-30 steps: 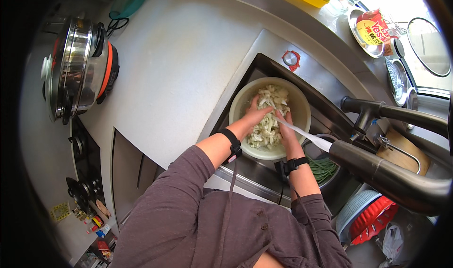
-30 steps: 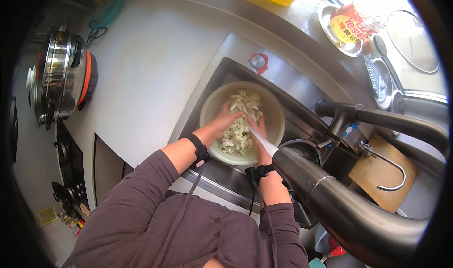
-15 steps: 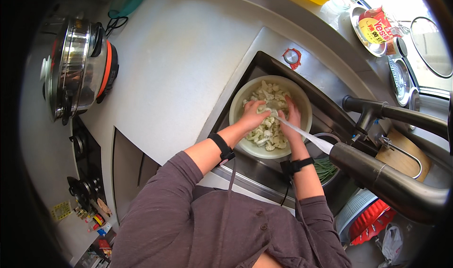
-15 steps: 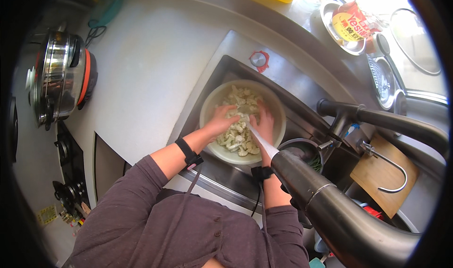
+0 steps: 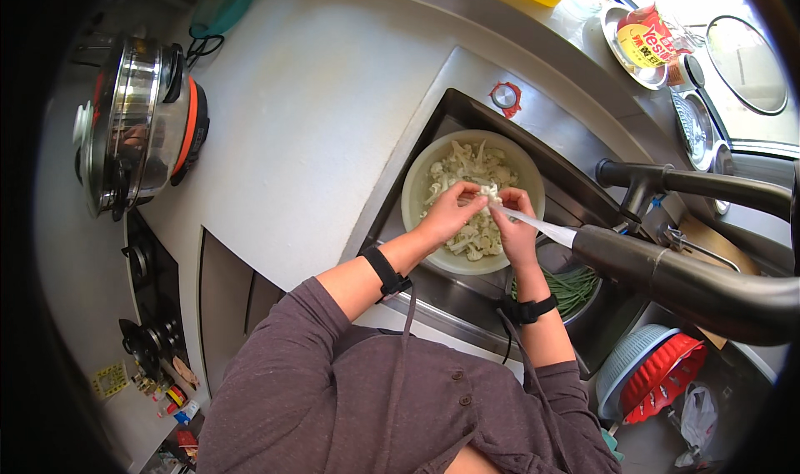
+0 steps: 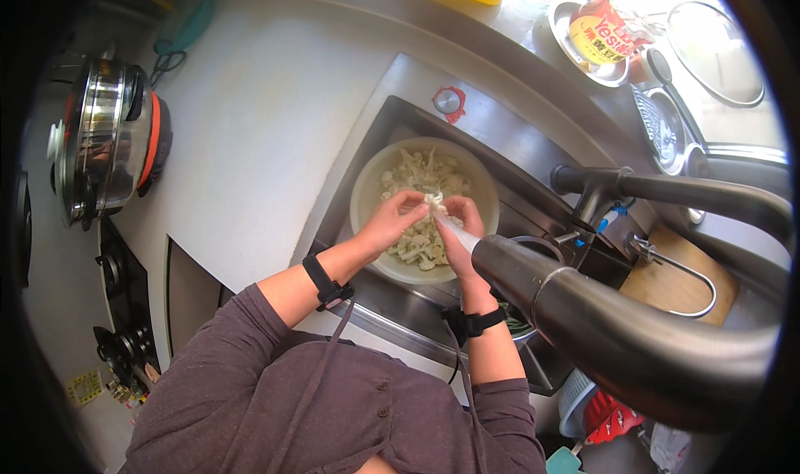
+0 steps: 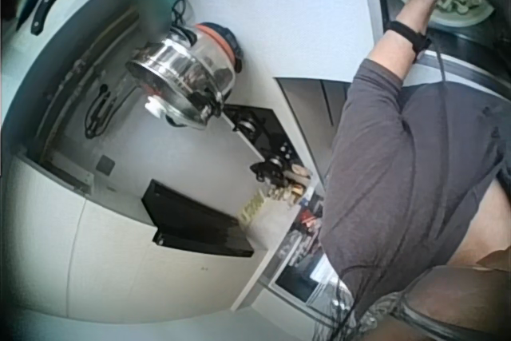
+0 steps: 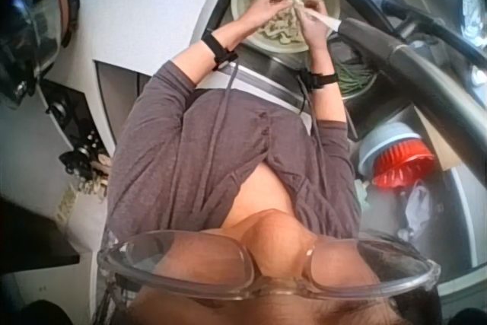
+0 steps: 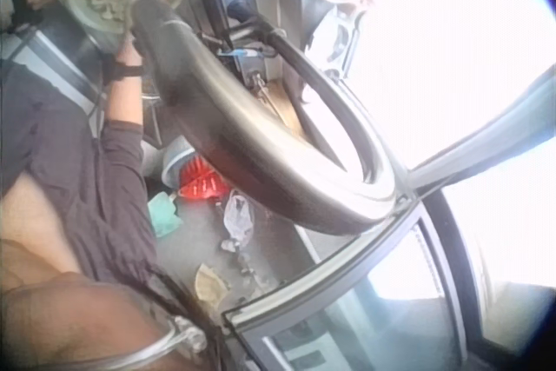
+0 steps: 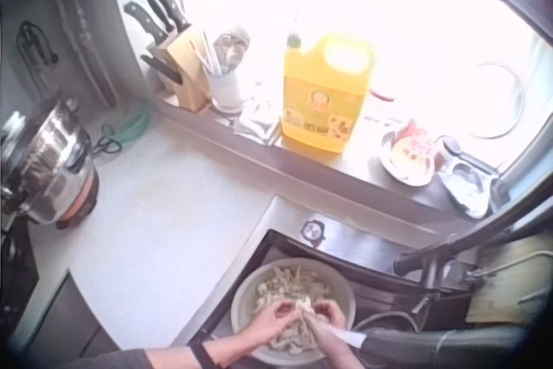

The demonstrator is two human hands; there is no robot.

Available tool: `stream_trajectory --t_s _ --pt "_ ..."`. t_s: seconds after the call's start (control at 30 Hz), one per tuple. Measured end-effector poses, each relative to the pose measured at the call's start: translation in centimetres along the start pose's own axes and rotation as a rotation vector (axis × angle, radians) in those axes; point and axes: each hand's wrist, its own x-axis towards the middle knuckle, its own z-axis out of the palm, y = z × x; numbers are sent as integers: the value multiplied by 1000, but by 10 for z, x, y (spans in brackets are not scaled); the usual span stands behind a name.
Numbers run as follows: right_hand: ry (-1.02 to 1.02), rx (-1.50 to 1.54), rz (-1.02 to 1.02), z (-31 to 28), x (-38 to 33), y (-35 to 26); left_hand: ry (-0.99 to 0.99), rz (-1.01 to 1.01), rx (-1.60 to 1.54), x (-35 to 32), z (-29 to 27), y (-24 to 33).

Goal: The person cuts cauliflower florets into smaller pieces using a knife on a wooden table, then transfers them into a bowl. They walk to the kitchen sink, add water and a cleaning agent, and wash the cauliflower by hand.

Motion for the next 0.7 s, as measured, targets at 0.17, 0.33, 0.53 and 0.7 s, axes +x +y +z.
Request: stream_trajectory --t_s 0.17,0.33,0.53,0.7 --pt "-69 93 -82 8 -14 -19 -76 -35 -284 -4 -4 5" --pt "-84 369 32 11 -24 -21 -134 -58 -411 -11 -11 3" --pt "-92 197 -5 9 -33 -25 -224 -67 -293 -17 -18 12" --pt "-99 111 -122 7 -34 -35 -239 -161 -314 -17 -20 19"
